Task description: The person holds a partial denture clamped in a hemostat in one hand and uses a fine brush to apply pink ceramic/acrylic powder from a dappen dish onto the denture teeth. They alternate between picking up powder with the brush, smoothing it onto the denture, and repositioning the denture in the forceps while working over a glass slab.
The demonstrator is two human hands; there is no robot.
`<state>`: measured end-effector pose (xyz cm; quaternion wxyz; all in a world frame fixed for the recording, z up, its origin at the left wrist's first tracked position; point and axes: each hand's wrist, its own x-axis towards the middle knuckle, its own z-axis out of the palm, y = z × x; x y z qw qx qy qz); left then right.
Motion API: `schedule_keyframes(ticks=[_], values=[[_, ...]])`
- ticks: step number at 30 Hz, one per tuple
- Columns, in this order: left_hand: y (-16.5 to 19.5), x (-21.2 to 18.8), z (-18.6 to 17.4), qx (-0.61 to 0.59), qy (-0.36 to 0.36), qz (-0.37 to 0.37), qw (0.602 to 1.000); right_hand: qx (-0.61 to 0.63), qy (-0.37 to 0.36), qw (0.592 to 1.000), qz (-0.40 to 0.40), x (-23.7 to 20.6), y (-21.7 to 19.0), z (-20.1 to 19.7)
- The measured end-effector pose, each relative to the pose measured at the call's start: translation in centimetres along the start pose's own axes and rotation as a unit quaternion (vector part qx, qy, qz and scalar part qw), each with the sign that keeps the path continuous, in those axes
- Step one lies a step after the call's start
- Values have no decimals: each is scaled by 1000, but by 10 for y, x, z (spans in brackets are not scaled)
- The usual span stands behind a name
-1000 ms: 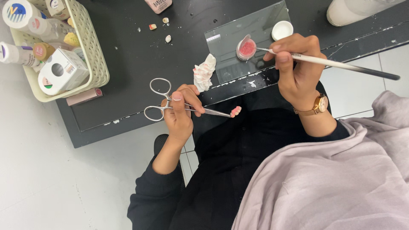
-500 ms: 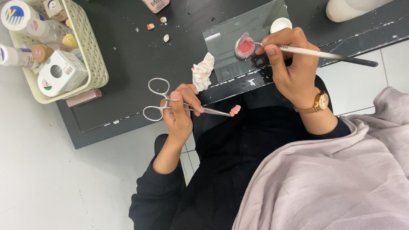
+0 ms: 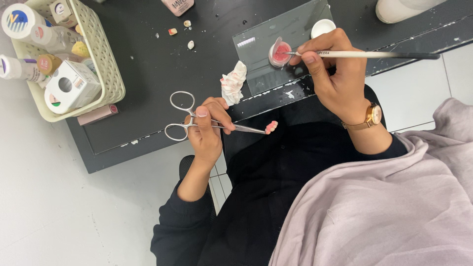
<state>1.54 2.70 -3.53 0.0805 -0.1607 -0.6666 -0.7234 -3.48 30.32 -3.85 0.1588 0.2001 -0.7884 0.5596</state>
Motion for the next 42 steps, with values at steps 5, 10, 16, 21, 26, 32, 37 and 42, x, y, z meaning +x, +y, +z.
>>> schedule_keyframes(ticks=[5, 10, 16, 21, 26, 32, 37, 42], values=[[-4, -4, -1, -8, 5, -3, 1000, 47, 2, 999, -1, -1, 2, -1], [-10, -6, -4, -52, 12, -16, 998, 121, 55, 991, -15, -5, 6, -2], [-10, -10, -5, -20, 24, -35, 999, 164, 120, 979, 2, -10, 9, -5], [-7, -9, -3, -1, 38, -37, 999, 154, 123, 980, -24, -12, 6, -7], [-6, -7, 0, 14, 44, -27, 999, 166, 122, 978, -32, -10, -2, -1], [-1, -9, 6, 71, 30, -11, 997, 149, 112, 979, -77, -9, -8, 13], [1, -6, 9, 185, -16, 66, 980, 140, 91, 975, -149, -11, -1, 20], [1, -4, 10, 206, -14, 80, 975, 139, 88, 973, -161, -15, 6, 22]])
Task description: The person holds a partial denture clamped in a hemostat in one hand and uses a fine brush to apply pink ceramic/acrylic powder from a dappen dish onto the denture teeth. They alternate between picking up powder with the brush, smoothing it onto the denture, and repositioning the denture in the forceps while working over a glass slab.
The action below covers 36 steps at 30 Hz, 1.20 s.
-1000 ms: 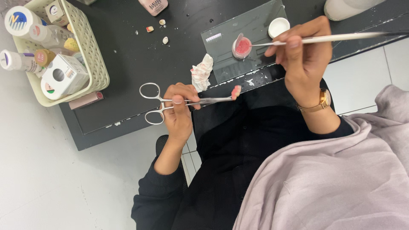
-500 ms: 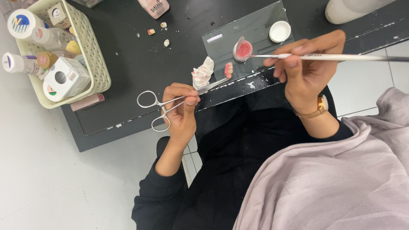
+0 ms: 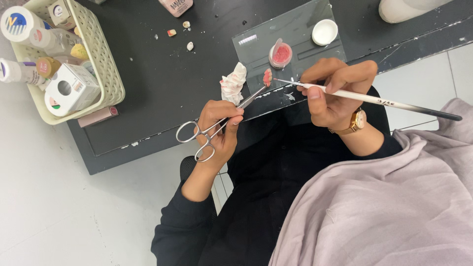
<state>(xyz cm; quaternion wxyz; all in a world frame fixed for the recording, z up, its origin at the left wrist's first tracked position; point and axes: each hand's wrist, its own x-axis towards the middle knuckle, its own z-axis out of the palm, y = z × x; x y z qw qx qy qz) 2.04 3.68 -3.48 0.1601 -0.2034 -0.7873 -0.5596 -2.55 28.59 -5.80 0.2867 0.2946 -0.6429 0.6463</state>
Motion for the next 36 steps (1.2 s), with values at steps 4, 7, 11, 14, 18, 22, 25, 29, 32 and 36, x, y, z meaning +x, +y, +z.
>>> schedule_keyframes(ticks=[4, 7, 11, 14, 18, 22, 25, 29, 32, 36], values=[[0, -1, 0, -5, 0, 0, 1000, -16, -13, 1000, 4, -3, 0, 0], [-1, -2, 0, -14, 6, -3, 1000, -21, -20, 1000, 2, -3, 0, 0], [-1, -4, 0, -47, 6, -28, 998, -11, 0, 1000, 4, -2, 2, 0], [-2, -4, -1, -69, 10, -42, 997, -3, 12, 1000, 7, -2, 4, 1], [-3, -3, -1, -74, 13, -44, 996, 3, 9, 1000, 7, -2, 4, 1], [-4, -3, -1, -75, 11, -37, 996, -2, 1, 1000, 18, -2, 4, 1], [-3, -3, -1, -60, 6, -44, 997, 4, -4, 1000, 4, -1, 4, 1], [0, -1, -2, -34, 3, -24, 999, -12, -24, 999, 22, -1, 1, -1], [0, 0, 0, -13, -2, 3, 1000, -21, -41, 998, 34, 0, -2, -2], [2, 0, 0, -18, -10, 4, 1000, -39, -59, 997, 32, 2, -6, -2]])
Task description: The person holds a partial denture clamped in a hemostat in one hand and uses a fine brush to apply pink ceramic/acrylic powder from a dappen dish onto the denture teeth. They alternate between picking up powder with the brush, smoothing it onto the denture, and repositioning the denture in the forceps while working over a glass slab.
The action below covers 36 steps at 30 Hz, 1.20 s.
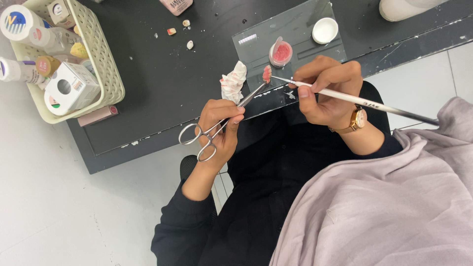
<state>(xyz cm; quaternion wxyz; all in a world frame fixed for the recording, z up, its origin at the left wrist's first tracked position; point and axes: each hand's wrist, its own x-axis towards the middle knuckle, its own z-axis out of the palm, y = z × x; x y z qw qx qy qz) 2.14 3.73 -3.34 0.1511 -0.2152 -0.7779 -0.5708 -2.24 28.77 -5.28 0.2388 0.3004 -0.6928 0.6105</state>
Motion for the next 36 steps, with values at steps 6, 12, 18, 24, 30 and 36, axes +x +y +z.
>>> schedule_keyframes(ticks=[6, 12, 18, 24, 30, 36], values=[[1, 1, 0, 8, -2, 1, 1000, -36, -15, 999, -6, 1, -3, -1], [4, 4, 1, 74, -6, 49, 996, 18, 53, 998, -13, 2, 4, 1], [2, 7, 5, 127, 0, 127, 984, 27, 93, 995, -36, 5, 7, 3], [3, 5, 5, 159, -1, 154, 975, 24, 108, 993, -41, 8, 4, 2], [1, 7, 7, 150, -5, 162, 975, 52, 120, 991, -41, 8, 7, 4], [6, 10, 5, 182, -21, 169, 968, 39, 113, 992, -45, 8, 8, 4]])
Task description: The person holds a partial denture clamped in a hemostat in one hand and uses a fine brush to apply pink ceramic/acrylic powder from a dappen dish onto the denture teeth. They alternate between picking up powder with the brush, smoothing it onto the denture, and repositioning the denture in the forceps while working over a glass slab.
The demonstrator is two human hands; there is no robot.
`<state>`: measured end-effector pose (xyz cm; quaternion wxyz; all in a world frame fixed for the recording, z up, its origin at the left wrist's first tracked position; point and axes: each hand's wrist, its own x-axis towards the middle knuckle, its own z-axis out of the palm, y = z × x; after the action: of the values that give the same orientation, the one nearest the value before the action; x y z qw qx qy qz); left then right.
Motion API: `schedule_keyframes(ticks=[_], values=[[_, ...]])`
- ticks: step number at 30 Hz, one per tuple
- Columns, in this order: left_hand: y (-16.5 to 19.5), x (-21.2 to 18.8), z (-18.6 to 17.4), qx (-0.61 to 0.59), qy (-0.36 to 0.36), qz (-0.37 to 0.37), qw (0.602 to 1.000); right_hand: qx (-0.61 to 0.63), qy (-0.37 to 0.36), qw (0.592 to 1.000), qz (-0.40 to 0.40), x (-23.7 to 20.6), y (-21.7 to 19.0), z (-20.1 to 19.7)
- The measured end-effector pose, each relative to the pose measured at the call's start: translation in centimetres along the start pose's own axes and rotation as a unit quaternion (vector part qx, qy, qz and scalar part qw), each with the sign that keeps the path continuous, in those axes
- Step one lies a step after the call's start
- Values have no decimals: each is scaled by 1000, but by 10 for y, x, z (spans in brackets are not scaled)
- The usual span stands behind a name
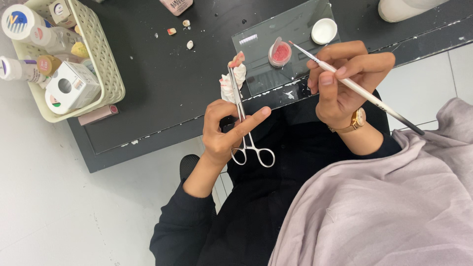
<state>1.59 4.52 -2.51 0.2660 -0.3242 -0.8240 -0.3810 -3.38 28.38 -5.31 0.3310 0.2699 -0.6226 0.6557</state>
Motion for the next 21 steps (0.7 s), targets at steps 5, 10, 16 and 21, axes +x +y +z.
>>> schedule_keyframes(ticks=[5, 10, 16, 21], values=[[4, 4, -2, 27, -11, -9, 1000, 0, 0, 1000, 13, -1, -1, -1], [5, 5, -2, 37, -24, -15, 999, -2, -2, 1000, 22, -2, -2, -2], [3, 2, 3, 34, -2, -27, 999, 5, -4, 1000, 9, -2, 0, -2], [-1, -3, 6, 25, -1, -34, 999, 0, -5, 1000, 5, -1, 0, -2]])
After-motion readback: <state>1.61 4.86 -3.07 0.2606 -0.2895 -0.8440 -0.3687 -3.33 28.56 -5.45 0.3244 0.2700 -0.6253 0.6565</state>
